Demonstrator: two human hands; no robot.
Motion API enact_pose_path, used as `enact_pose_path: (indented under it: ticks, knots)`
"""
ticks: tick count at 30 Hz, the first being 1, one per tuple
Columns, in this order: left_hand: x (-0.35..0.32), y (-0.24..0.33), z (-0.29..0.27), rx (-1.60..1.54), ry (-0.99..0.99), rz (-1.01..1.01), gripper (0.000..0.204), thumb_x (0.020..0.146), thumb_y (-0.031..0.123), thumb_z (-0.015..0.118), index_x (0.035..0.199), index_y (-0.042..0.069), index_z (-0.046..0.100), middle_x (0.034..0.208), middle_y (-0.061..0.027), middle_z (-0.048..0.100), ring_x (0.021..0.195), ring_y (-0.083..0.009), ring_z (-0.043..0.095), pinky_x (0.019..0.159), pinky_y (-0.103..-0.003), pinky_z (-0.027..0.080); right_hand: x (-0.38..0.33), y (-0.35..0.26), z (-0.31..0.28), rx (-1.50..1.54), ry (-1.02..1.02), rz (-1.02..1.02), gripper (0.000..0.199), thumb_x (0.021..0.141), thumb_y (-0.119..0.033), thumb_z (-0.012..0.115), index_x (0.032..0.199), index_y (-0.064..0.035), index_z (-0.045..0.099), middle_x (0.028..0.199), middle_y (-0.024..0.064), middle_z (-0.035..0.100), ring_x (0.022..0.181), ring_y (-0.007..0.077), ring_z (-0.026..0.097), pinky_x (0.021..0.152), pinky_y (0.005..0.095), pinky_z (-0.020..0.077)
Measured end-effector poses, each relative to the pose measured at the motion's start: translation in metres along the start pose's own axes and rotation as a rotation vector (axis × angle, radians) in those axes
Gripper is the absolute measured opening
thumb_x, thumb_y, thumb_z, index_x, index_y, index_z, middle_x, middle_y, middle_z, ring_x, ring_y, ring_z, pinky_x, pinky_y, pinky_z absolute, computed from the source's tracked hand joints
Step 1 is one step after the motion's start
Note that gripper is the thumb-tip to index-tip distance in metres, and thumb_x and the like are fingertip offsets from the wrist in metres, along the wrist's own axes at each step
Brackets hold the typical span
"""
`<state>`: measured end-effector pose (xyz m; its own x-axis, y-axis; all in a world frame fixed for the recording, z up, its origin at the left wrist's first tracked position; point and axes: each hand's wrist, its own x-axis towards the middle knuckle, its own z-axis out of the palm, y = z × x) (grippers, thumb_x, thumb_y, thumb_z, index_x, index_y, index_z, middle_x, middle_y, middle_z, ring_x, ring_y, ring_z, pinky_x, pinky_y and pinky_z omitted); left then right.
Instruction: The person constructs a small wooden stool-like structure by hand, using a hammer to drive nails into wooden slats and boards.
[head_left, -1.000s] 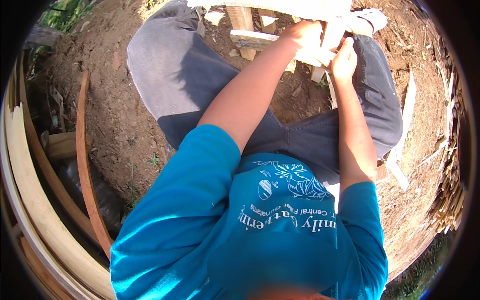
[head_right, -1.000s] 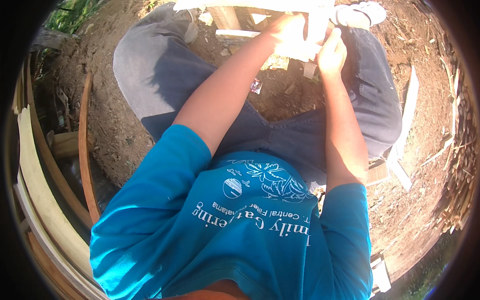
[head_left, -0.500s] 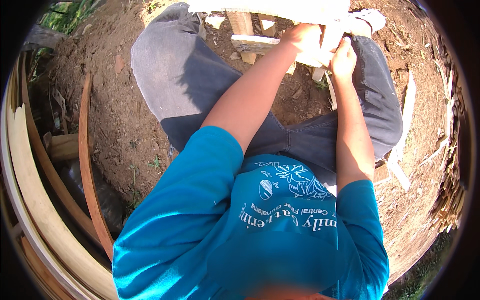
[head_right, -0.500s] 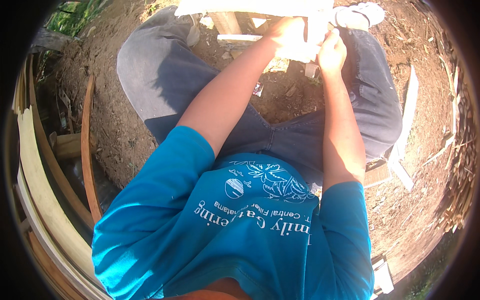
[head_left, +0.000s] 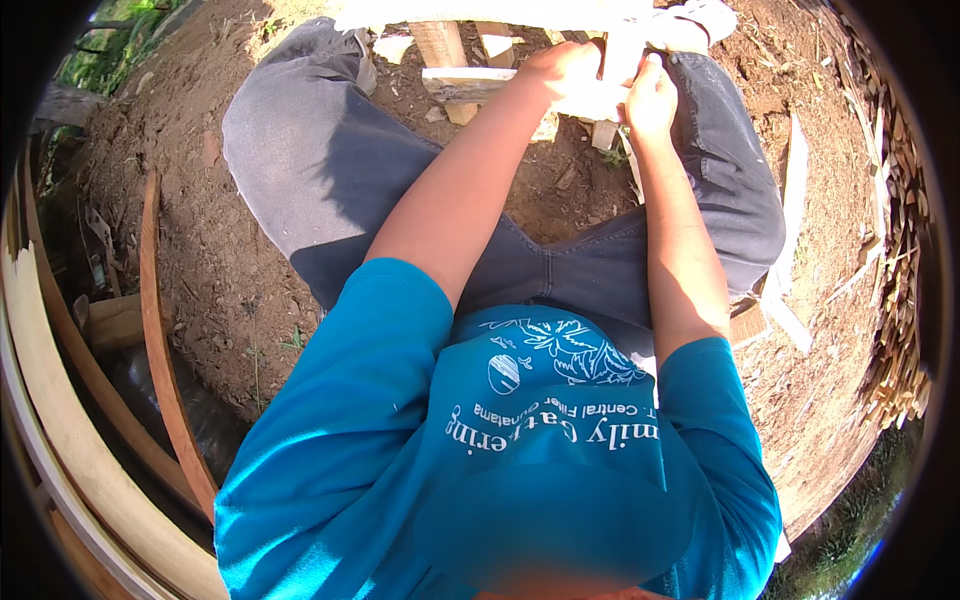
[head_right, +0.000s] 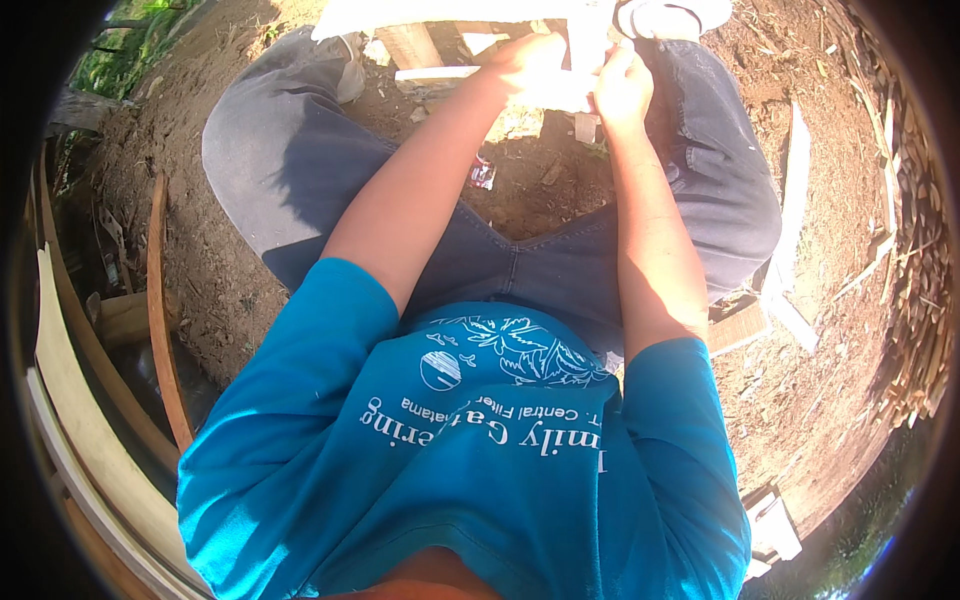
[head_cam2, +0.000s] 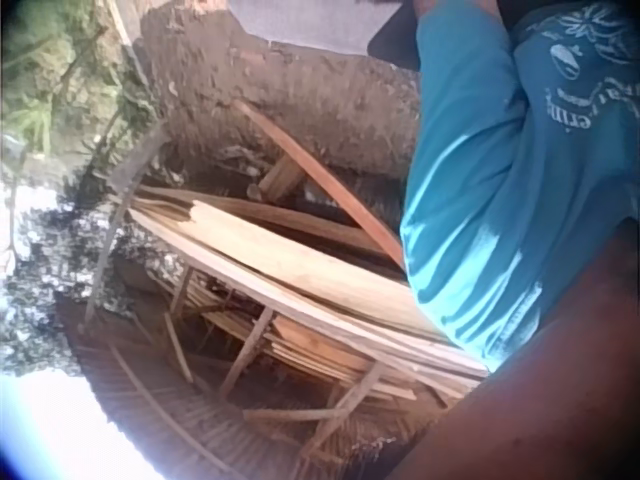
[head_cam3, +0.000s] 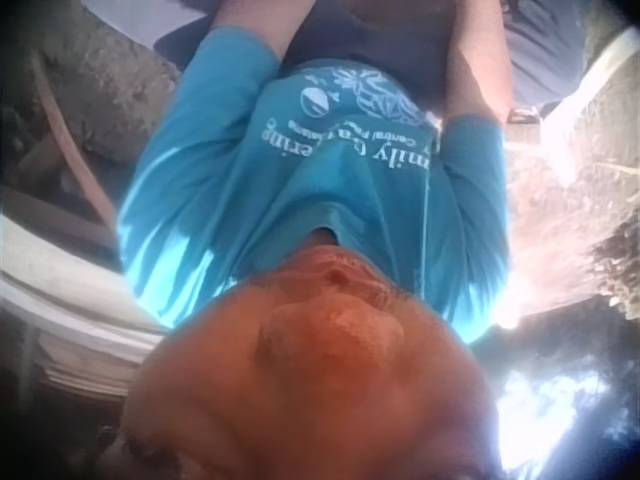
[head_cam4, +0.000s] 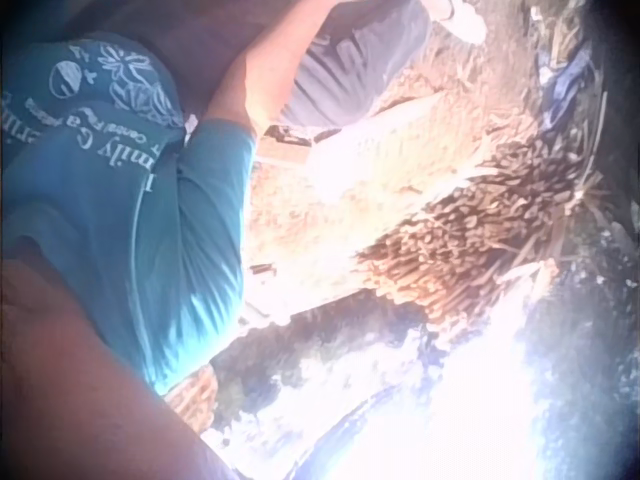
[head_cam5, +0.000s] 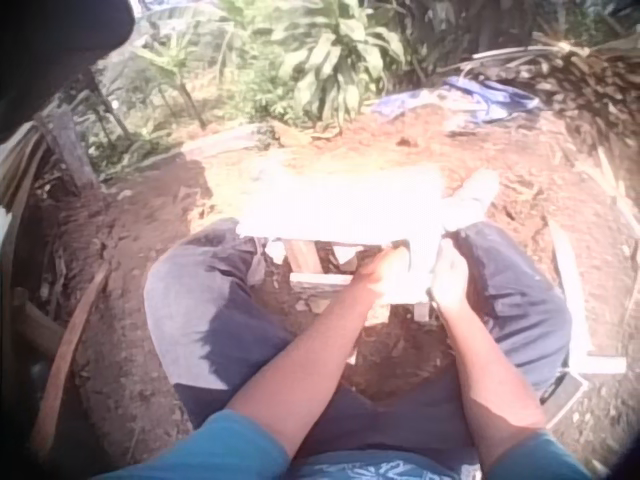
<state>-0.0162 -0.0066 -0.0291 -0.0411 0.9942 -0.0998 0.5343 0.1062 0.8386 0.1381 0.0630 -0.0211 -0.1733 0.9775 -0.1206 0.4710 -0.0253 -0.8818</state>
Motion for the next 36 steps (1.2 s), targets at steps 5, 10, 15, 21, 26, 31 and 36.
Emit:
enact_pose_path:
  ticks: [5, 10, 15, 21, 26, 31, 36]
  knots:
    - [-0.001, 0.013, -0.02, 0.19, -0.087, -0.077, 0.051, 0.078, 0.046, 0.083, 0.098, -0.001, 0.074, 0.084, -0.0154, 0.072, 0.075, -0.0229, 0.069, 0.071, -0.038, 0.055, 0.001, 0.003, 0.001, 0.02, -0.026, -0.124, 0.049, 0.108, -0.043, 0.043, 0.105, -0.0012, 0.067, 0.075, 0.0076, 0.065, 0.049, 0.0156, 0.059, 0.043, 0.0303, 0.049]
    - [0.019, -0.018, 0.001, 0.039, 0.099, 0.188, 0.025, 0.079, 0.028, 0.074, 0.084, 0.003, 0.074, 0.078, -0.02, 0.071, 0.071, -0.0293, 0.07, 0.068, -0.042, 0.056, 0.009, 0.015, -0.001, -0.001, -0.01, -0.072, 0.045, 0.107, -0.039, 0.046, 0.107, 0.0002, 0.068, 0.073, 0.009, 0.066, 0.053, 0.0166, 0.063, 0.051, 0.0318, 0.051]
    - [0.024, -0.068, 0.018, 0.166, 0.219, 0.198, 0.034, 0.078, 0.02, 0.072, 0.108, 0.005, 0.067, 0.105, -0.0202, 0.07, 0.097, -0.0371, 0.067, 0.085, -0.045, 0.055, 0.019, 0.027, 0.008, -0.003, 0.019, -0.411, 0.031, 0.107, -0.023, 0.047, 0.117, -0.0035, 0.069, 0.083, 0.014, 0.069, 0.076, 0.0247, 0.067, 0.069, 0.0373, 0.0508]
    - [0.017, -0.058, 0.014, -0.065, 0.201, 0.344, 0.038, 0.081, 0.014, 0.071, 0.116, 0.004, 0.065, 0.111, -0.02, 0.069, 0.106, -0.033, 0.066, 0.09, -0.043, 0.053, 0.021, 0.028, 0.008, -0.079, 0.084, -0.373, 0.043, 0.108, -0.032, 0.042, 0.104, 0.0006, 0.069, 0.079, 0.0179, 0.069, 0.074, 0.033, 0.068, 0.07, 0.0437, 0.0526]
    - [0.014, 0.017, -0.024, 0.379, -0.114, -0.043, 0.068, 0.07, 0.045, 0.09, 0.114, -0.001, 0.065, 0.105, -0.0166, 0.071, 0.092, -0.0257, 0.069, 0.079, -0.039, 0.056, 0.015, 0.016, -0.002, -0.143, 0.103, -0.316, 0.044, 0.105, -0.035, 0.047, 0.102, 0.001, 0.073, 0.079, 0.0137, 0.073, 0.077, 0.0226, 0.072, 0.077, 0.0381, 0.055]
    - [0.015, 0.042, -0.057, 0.147, -0.156, -0.001, 0.047, 0.081, 0.025, 0.077, 0.119, 0.002, 0.064, 0.114, -0.016, 0.069, 0.106, -0.0238, 0.065, 0.091, -0.041, 0.052, 0.007, -0.051, -0.03, -0.093, -0.151, 0.056, 0.046, 0.106, -0.042, 0.046, 0.117, -0.004, 0.07, 0.098, 0.012, 0.075, 0.088, 0.0214, 0.072, 0.077, 0.0373, 0.0569]
    - [0.015, 0.054, -0.08, 0.016, -0.203, 0.208, 0.036, 0.085, 0.017, 0.072, 0.119, 0.003, 0.067, 0.115, -0.0154, 0.071, 0.107, -0.0211, 0.065, 0.093, -0.04, 0.051, 0.011, -0.112, -0.034, -0.163, -0.233, 0.196, 0.051, 0.104, -0.04, 0.043, 0.102, 0.0027, 0.07, 0.08, 0.0241, 0.071, 0.076, 0.0359, 0.07, 0.071, 0.0488, 0.0534]
